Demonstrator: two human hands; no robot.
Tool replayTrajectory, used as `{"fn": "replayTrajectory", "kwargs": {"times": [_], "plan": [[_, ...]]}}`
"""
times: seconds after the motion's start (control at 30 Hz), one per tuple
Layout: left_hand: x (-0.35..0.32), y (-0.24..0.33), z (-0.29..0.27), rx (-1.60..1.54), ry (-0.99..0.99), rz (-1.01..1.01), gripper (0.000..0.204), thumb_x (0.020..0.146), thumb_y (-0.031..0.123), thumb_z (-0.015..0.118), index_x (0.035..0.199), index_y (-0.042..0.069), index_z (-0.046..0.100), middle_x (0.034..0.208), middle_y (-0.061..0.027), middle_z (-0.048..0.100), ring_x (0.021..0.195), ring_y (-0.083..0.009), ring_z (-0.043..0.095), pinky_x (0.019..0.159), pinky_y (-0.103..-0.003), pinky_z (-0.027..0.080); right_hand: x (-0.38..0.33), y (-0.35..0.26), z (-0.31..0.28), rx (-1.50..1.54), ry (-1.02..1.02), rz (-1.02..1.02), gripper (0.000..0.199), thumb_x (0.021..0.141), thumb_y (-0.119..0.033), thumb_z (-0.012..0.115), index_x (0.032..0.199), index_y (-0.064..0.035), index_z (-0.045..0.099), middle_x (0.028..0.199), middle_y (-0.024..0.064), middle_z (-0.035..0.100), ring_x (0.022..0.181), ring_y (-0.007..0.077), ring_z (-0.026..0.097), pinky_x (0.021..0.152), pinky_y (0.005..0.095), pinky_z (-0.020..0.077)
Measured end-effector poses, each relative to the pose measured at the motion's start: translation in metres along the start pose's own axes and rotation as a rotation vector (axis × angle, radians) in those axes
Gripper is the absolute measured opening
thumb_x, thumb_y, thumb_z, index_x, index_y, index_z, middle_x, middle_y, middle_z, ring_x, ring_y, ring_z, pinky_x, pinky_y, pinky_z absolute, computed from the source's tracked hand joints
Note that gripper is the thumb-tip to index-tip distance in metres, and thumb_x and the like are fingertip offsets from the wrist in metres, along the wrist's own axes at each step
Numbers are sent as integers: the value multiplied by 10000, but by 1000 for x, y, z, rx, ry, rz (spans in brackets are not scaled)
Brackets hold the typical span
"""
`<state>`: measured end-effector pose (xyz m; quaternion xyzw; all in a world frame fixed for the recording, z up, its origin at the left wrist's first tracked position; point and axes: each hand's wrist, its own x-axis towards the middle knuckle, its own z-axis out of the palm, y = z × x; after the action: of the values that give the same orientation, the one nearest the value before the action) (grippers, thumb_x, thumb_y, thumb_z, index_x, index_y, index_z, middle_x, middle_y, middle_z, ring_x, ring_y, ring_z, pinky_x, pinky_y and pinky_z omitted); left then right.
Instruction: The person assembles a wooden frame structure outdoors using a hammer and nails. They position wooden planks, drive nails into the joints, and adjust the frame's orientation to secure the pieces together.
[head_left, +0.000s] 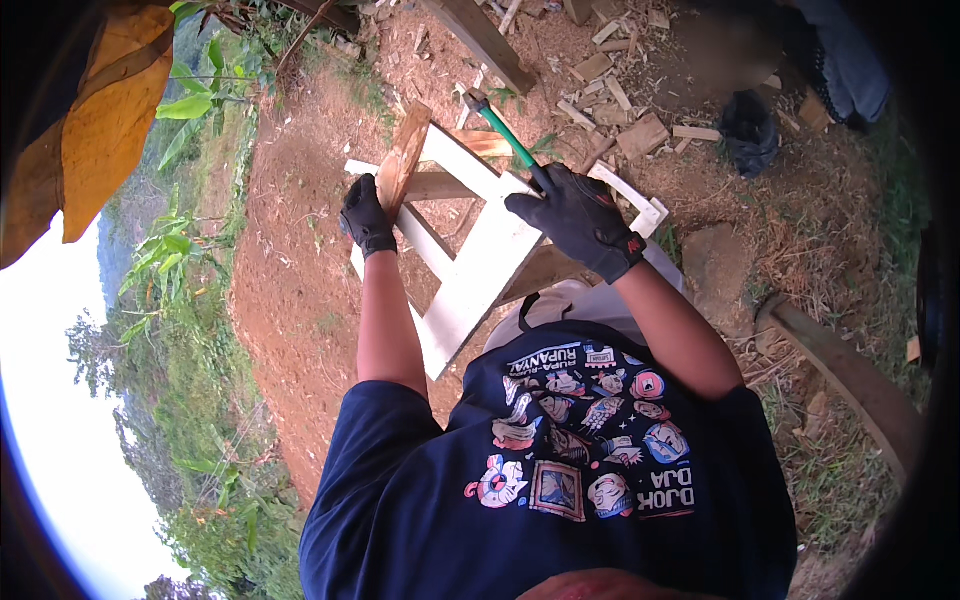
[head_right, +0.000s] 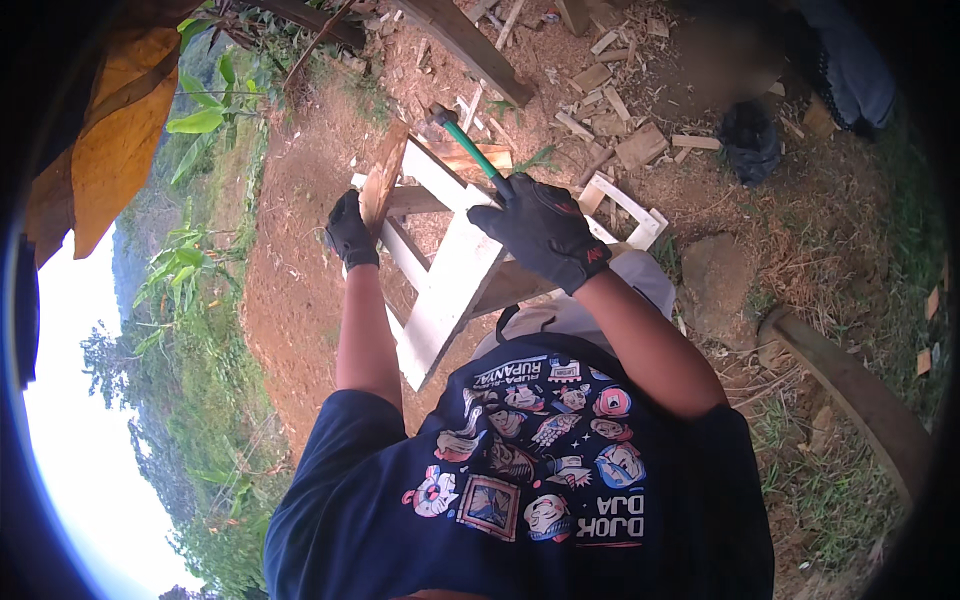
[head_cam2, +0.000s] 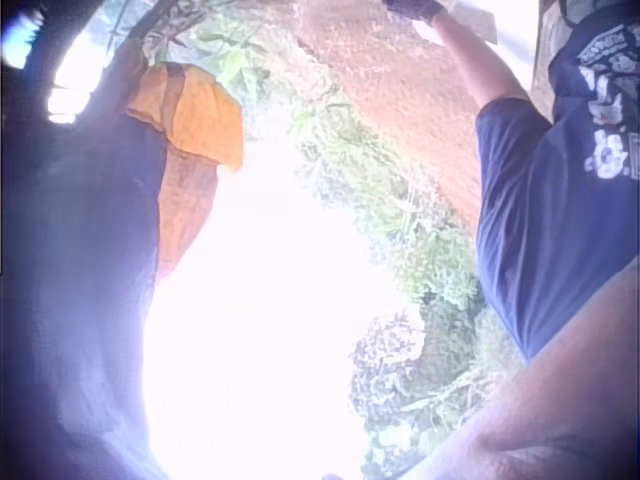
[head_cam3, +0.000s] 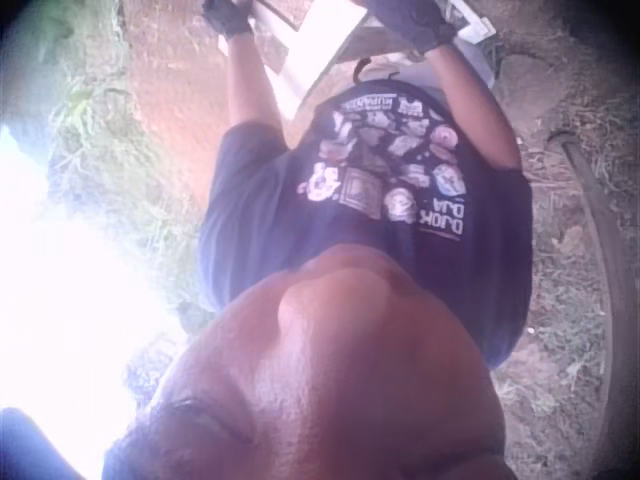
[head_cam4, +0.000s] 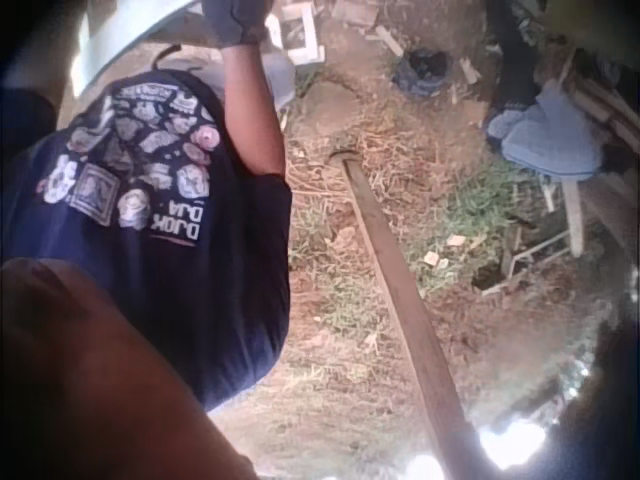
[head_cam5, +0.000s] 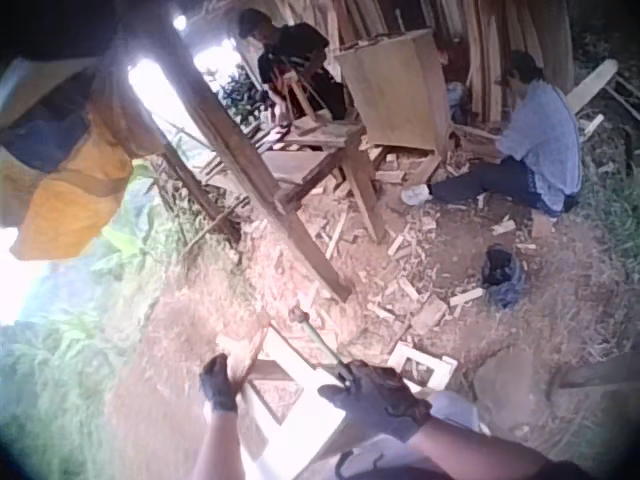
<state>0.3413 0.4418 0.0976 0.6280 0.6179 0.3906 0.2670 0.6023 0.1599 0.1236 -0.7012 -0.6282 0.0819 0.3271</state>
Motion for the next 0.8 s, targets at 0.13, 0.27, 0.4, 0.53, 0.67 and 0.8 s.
{"fn": "replayTrajectory", "kwargs": {"times": [0.13,0.27,0.4,0.53,0.67,0.8], "plan": [[-2,3,-10,-37,-2,-140,403,935,368,791,1157,33,823,1100,-121,821,961,-218,747,904,-367,563,26,-6,-41,39,-186,409,775,815,-713,757,1169,-26,691,1072,175,696,1056,356,694,916,485,543],[2,-15,-18,-136,22,-191,445,912,418,806,1148,41,829,1042,-107,826,941,-200,739,912,-353,554,71,-35,-79,-179,-172,464,691,802,-641,818,1043,-14,655,921,154,699,873,339,698,804,445,540],[1,-18,-18,-244,-8,-153,452,910,418,805,1150,36,827,1066,-110,825,972,-204,751,925,-346,555,129,-66,-69,-49,-169,342,574,831,-524,844,1011,-18,638,863,128,668,800,328,668,759,440,527],[0,-13,-22,-290,-42,-219,457,909,436,791,1152,50,829,1063,-113,825,974,-205,759,930,-344,556,188,-114,-2,270,-328,183,371,889,-397,800,1016,-68,683,981,123,691,926,330,690,847,452,532],[3,-2,-32,-302,-158,-164,381,945,399,748,1141,86,839,1034,-82,825,944,-184,757,897,-355,560,235,-116,94,176,-257,-46,373,840,-370,862,1000,-78,693,898,95,703,847,248,703,793,396,535],[9,-12,-34,-300,-205,-163,359,951,393,719,1153,122,841,993,-65,820,901,-163,750,843,-326,558,266,-112,155,176,-328,107,465,776,-438,879,1014,-82,699,1008,157,729,1020,353,712,883,461,542]]}}
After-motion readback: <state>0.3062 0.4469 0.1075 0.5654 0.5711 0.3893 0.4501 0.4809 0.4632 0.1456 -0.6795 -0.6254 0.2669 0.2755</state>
